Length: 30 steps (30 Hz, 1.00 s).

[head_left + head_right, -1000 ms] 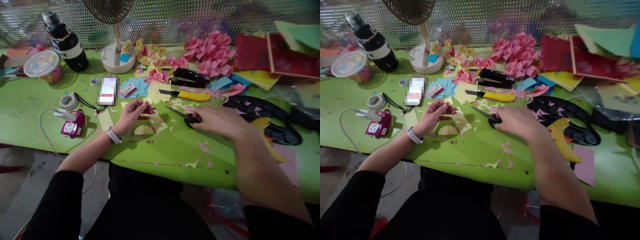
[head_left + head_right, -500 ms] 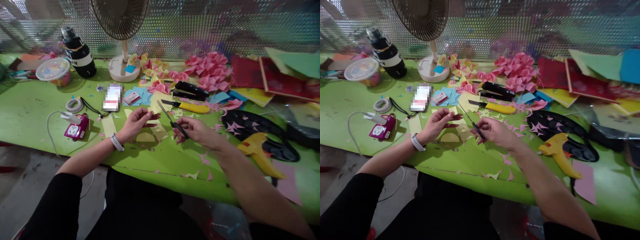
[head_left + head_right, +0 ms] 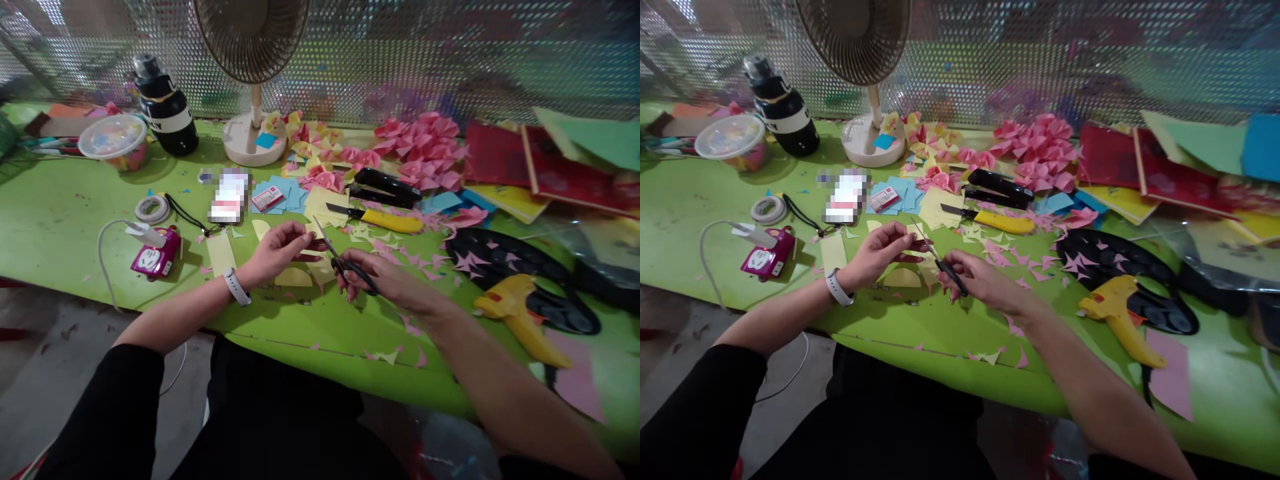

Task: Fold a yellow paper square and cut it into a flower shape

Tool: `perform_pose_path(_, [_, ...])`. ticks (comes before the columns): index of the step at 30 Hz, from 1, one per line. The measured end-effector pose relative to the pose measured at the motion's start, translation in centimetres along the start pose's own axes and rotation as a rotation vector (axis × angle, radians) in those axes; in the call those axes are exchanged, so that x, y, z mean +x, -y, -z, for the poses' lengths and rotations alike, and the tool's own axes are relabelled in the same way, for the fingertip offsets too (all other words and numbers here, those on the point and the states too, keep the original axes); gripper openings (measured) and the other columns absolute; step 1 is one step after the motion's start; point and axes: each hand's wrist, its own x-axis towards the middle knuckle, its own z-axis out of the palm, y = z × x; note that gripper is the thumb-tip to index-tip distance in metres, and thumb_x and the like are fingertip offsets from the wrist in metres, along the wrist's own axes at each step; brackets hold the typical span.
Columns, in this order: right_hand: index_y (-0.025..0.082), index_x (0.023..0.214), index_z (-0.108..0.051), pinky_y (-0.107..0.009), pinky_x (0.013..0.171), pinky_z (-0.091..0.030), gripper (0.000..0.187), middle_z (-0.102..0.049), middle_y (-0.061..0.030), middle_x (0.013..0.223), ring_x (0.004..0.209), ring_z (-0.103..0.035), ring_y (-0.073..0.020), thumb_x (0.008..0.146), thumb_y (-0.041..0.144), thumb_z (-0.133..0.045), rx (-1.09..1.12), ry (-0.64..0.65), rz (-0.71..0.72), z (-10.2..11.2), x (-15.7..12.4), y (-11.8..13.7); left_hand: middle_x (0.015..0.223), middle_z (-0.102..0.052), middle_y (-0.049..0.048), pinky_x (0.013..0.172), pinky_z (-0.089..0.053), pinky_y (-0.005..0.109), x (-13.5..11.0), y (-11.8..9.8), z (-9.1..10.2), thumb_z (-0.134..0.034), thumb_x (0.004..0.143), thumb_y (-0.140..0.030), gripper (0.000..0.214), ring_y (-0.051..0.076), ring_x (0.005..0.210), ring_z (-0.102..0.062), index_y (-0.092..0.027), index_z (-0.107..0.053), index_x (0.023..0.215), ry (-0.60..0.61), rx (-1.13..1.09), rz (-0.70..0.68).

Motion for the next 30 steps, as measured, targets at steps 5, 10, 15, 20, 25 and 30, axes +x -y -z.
perform_pose_path(5, [0.020,0.097,-0.062,-0.035,0.066,-0.057,0.058,-0.065,-0.0041,0.086,0.066,-0.063,-0.0155,0.074,0.071,-0.076,-0.005,-0.001,0.010,0.1,0.0,0.0,0.098,-0.073,0.0055,0.090,-0.062,0.035,-0.1,-0.2,-0.1,-0.075,0.088,-0.040,0.031,0.020,0.103,-0.074,-0.016,-0.055,0.090,0.009,0.035,0.027])
perform_pose_path(10, [0.020,0.097,-0.061,-0.034,0.064,-0.056,0.054,-0.064,-0.0032,0.084,0.066,-0.060,-0.0156,0.073,0.066,-0.079,-0.016,-0.004,0.008,0.0,0.0,-0.1,0.097,-0.071,0.0052,0.089,-0.062,0.035,0.0,0.1,-0.1,-0.078,0.086,-0.043,0.035,0.020,0.103,-0.074,-0.016,-0.056,0.090,0.023,0.017,0.009])
perform_pose_path(15, [0.022,0.094,-0.061,-0.034,0.061,-0.054,0.046,-0.066,-0.0051,0.088,0.069,-0.061,-0.0174,0.074,0.058,-0.079,-0.038,-0.060,-0.025,-0.2,0.0,-0.3,0.099,-0.072,0.0065,0.089,-0.062,0.036,-0.2,0.0,-0.3,-0.077,0.085,-0.044,0.036,0.021,0.105,-0.074,-0.015,-0.057,0.090,-0.007,0.013,0.020])
perform_pose_path(20, [0.022,0.088,-0.060,-0.032,0.055,-0.049,0.049,-0.065,-0.0046,0.080,0.067,-0.060,-0.0184,0.070,0.064,-0.079,-0.087,-0.101,-0.020,-0.5,0.0,0.1,0.102,-0.073,0.0070,0.090,-0.061,0.037,-0.4,0.1,-0.5,-0.079,0.083,-0.046,0.038,0.022,0.106,-0.073,-0.015,-0.057,0.089,-0.047,0.005,0.030])
perform_pose_path(25, [0.022,0.083,-0.058,-0.030,0.052,-0.045,0.054,-0.064,-0.0034,0.075,0.066,-0.059,-0.0180,0.065,0.068,-0.081,-0.096,-0.118,-0.037,-0.7,-0.1,0.9,0.103,-0.074,0.0075,0.091,-0.061,0.038,-0.3,0.4,-0.3,-0.079,0.083,-0.047,0.039,0.022,0.108,-0.073,-0.016,-0.058,0.090,-0.052,-0.002,0.037])
perform_pose_path(30, [0.022,0.082,-0.058,-0.031,0.054,-0.044,0.054,-0.064,-0.0035,0.074,0.066,-0.059,-0.0179,0.065,0.068,-0.081,-0.077,-0.143,-0.038,-0.9,-0.2,1.2,0.103,-0.074,0.0079,0.090,-0.061,0.038,-0.2,0.6,-0.1,-0.079,0.083,-0.047,0.038,0.022,0.108,-0.073,-0.015,-0.058,0.091,-0.043,-0.026,0.037])
